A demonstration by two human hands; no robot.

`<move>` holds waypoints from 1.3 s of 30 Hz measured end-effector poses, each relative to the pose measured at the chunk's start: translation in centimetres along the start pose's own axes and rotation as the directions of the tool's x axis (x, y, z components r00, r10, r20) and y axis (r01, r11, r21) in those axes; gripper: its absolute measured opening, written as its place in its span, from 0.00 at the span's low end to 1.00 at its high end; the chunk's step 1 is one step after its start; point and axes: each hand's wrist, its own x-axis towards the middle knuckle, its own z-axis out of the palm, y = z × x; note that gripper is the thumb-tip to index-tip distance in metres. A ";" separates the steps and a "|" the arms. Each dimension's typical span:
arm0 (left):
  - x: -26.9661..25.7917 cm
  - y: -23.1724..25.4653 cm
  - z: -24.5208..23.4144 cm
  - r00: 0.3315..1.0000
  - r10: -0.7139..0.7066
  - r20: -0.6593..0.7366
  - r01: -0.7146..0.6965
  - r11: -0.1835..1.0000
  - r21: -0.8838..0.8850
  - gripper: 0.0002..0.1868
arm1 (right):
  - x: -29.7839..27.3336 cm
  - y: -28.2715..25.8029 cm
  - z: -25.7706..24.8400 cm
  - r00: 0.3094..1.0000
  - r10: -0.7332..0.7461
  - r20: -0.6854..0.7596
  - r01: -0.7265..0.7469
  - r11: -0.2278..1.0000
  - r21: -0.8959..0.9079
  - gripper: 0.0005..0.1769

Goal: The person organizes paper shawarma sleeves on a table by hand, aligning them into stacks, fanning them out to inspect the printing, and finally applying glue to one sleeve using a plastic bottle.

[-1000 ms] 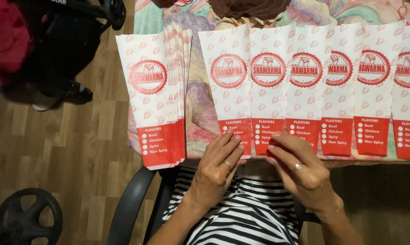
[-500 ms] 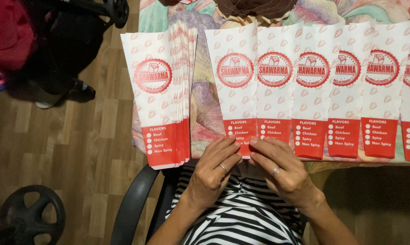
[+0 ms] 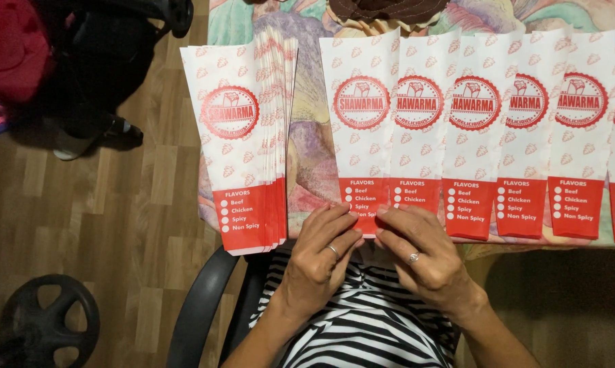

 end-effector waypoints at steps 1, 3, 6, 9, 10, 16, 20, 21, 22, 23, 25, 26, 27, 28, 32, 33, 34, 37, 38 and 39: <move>0.0 0.0 0.1 1.000 -0.001 0.001 0.001 1.000 0.000 0.08 | 0.1 -0.1 0.0 1.000 0.001 0.000 -0.001 1.000 0.001 0.09; -0.1 0.0 0.3 0.998 -0.022 -0.053 0.021 1.000 -0.019 0.07 | 0.3 -0.2 0.0 0.998 0.066 -0.014 -0.066 0.997 0.029 0.09; -0.1 0.3 1.0 0.990 -0.089 -0.111 0.087 0.996 -0.023 0.07 | 0.7 -0.7 0.0 0.981 0.191 -0.039 -0.189 0.981 0.043 0.08; 0.8 1.3 1.5 0.955 -0.196 -0.222 0.195 0.980 -0.028 0.02 | 0.8 -1.2 0.6 0.933 0.345 -0.102 -0.343 0.939 0.033 0.04; 0.9 1.4 1.6 0.955 -0.197 -0.223 0.196 0.980 -0.027 0.02 | 1.1 -1.3 0.5 0.933 0.345 -0.101 -0.343 0.939 0.034 0.04; 1.7 2.1 1.4 0.890 -0.409 -0.203 0.399 0.913 -0.090 0.04 | 1.9 -1.5 -0.3 0.807 0.590 -0.021 -0.577 0.796 0.184 0.02; 1.8 2.2 1.0 0.889 -0.423 -0.173 0.403 0.904 -0.140 0.10 | 1.8 -1.3 -0.5 0.770 0.637 0.042 -0.632 0.750 0.197 0.03; 1.8 2.2 1.0 0.894 -0.414 -0.171 0.394 0.908 -0.139 0.11 | 1.9 -1.2 -0.5 0.776 0.630 0.038 -0.624 0.759 0.187 0.03; 1.5 2.2 1.0 0.892 -0.413 -0.182 0.395 0.910 -0.130 0.11 | 1.9 -1.3 -0.5 0.783 0.620 0.042 -0.615 0.764 0.194 0.03; 1.2 2.2 1.1 0.925 -0.326 -0.195 0.315 0.945 -0.086 0.16 | 1.9 -1.4 -0.5 0.781 0.623 0.034 -0.618 0.764 0.184 0.04; 1.0 2.9 0.7 0.949 -0.234 -0.212 0.232 0.972 -0.031 0.21 | 2.0 -1.6 -0.4 0.787 0.616 0.029 -0.611 0.771 0.180 0.05; 1.1 3.6 0.1 0.960 -0.145 -0.242 0.155 0.988 0.024 0.18 | 2.0 -1.8 -0.4 0.794 0.608 0.021 -0.603 0.782 0.160 0.06; 1.2 4.3 -0.4 0.964 -0.052 -0.261 0.075 0.994 0.076 0.14 | 1.9 -2.0 -0.4 0.797 0.604 0.009 -0.599 0.789 0.137 0.06; 1.8 4.0 -1.4 0.963 -0.048 -0.265 0.072 0.994 0.083 0.14 | 2.1 -2.0 -0.2 0.802 0.597 0.009 -0.592 0.793 0.140 0.06; 2.5 2.3 -5.3 0.901 -0.147 -0.407 0.373 0.743 0.556 0.23 | 1.9 -2.5 -0.1 0.820 0.572 -0.012 -0.566 0.814 0.133 0.09; 2.6 1.5 -6.3 0.851 -0.300 -0.430 0.519 0.601 0.608 0.39 | 1.9 -2.5 -0.1 0.831 0.556 -0.018 -0.550 0.825 0.129 0.10; 2.5 0.9 -6.4 0.852 -0.295 -0.432 0.518 0.601 0.609 0.39 | 1.7 -2.4 0.0 0.833 0.553 -0.021 -0.546 0.828 0.130 0.10; 2.4 -1.0 -6.5 0.674 -0.653 -0.345 0.696 0.406 0.593 0.78 | 1.2 -2.0 0.4 0.882 0.470 -0.036 -0.469 0.882 0.038 0.10; 2.5 -1.6 -6.4 0.680 -0.639 -0.358 0.678 0.365 0.638 0.78 | 1.0 -1.9 0.6 0.885 0.465 -0.035 -0.464 0.885 0.031 0.11; 2.6 -2.1 -6.2 0.685 -0.626 -0.373 0.662 0.320 0.678 0.77 | 0.8 -1.7 0.8 0.888 0.458 -0.032 -0.458 0.889 0.024 0.12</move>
